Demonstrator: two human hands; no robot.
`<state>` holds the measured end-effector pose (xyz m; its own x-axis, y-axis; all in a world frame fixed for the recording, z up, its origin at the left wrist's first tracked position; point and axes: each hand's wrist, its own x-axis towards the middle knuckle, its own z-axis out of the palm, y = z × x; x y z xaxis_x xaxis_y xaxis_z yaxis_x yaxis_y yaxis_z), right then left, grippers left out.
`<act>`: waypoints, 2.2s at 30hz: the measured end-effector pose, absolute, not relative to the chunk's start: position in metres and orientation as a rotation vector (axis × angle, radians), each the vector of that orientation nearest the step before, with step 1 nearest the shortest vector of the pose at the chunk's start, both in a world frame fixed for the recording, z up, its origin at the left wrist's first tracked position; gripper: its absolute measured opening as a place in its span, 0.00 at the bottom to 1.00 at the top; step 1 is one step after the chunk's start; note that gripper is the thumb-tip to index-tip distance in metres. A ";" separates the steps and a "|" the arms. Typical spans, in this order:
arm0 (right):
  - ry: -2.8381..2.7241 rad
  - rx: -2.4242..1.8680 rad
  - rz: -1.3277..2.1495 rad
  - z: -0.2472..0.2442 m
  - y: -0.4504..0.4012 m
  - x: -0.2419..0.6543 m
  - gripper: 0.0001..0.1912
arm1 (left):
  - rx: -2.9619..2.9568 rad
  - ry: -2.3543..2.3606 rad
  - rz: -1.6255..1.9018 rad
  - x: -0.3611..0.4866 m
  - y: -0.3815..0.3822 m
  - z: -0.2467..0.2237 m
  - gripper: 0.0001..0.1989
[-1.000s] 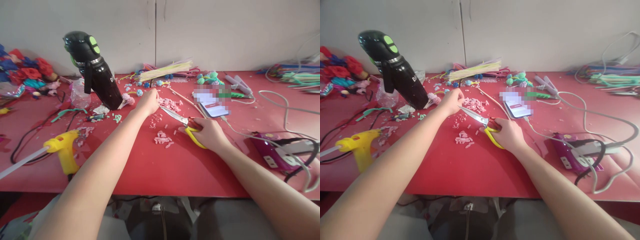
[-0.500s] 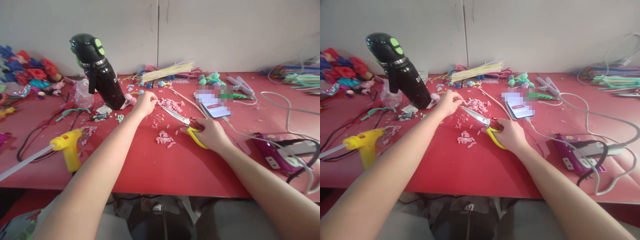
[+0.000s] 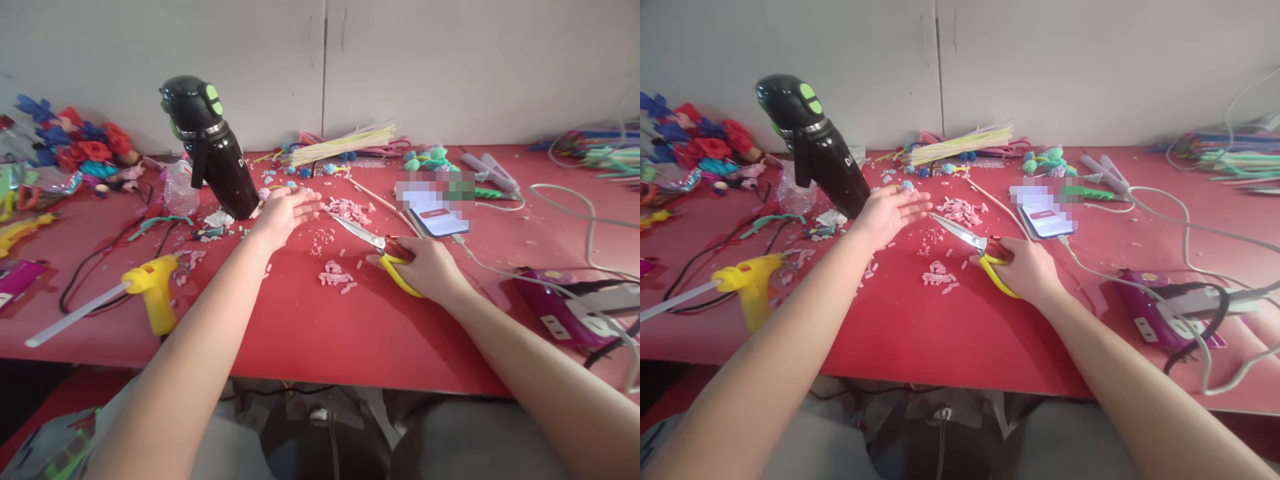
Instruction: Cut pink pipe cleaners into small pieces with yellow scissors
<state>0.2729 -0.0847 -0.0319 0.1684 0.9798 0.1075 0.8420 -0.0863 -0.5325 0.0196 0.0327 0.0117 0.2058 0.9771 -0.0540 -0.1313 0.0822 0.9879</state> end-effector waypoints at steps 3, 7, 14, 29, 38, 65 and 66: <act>-1.715 -2.007 0.398 -0.030 -0.085 0.273 0.40 | 1.072 0.979 1.042 0.007 0.009 0.016 0.04; -1.713 -1.999 0.435 -0.029 -0.087 0.274 0.41 | 1.062 1.050 1.032 -0.012 -0.020 0.012 0.05; -1.714 -2.023 0.478 -0.027 -0.089 0.273 0.40 | 1.089 1.056 0.992 -0.027 -0.052 0.008 0.07; -1.752 -2.013 0.400 -0.030 -0.087 0.274 0.40 | 1.968 1.230 0.792 -0.035 -0.053 -0.014 0.10; -1.772 -1.994 0.375 -0.034 -0.086 0.276 0.40 | 2.107 1.208 0.932 -0.033 -0.046 -0.013 0.12; -1.830 -1.960 0.382 -0.031 -0.090 0.276 0.42 | 1.818 1.060 1.171 -0.014 -0.024 -0.013 0.11; -1.835 -1.963 0.370 -0.030 -0.090 0.276 0.42 | 1.859 1.064 1.187 -0.015 -0.023 -0.015 0.11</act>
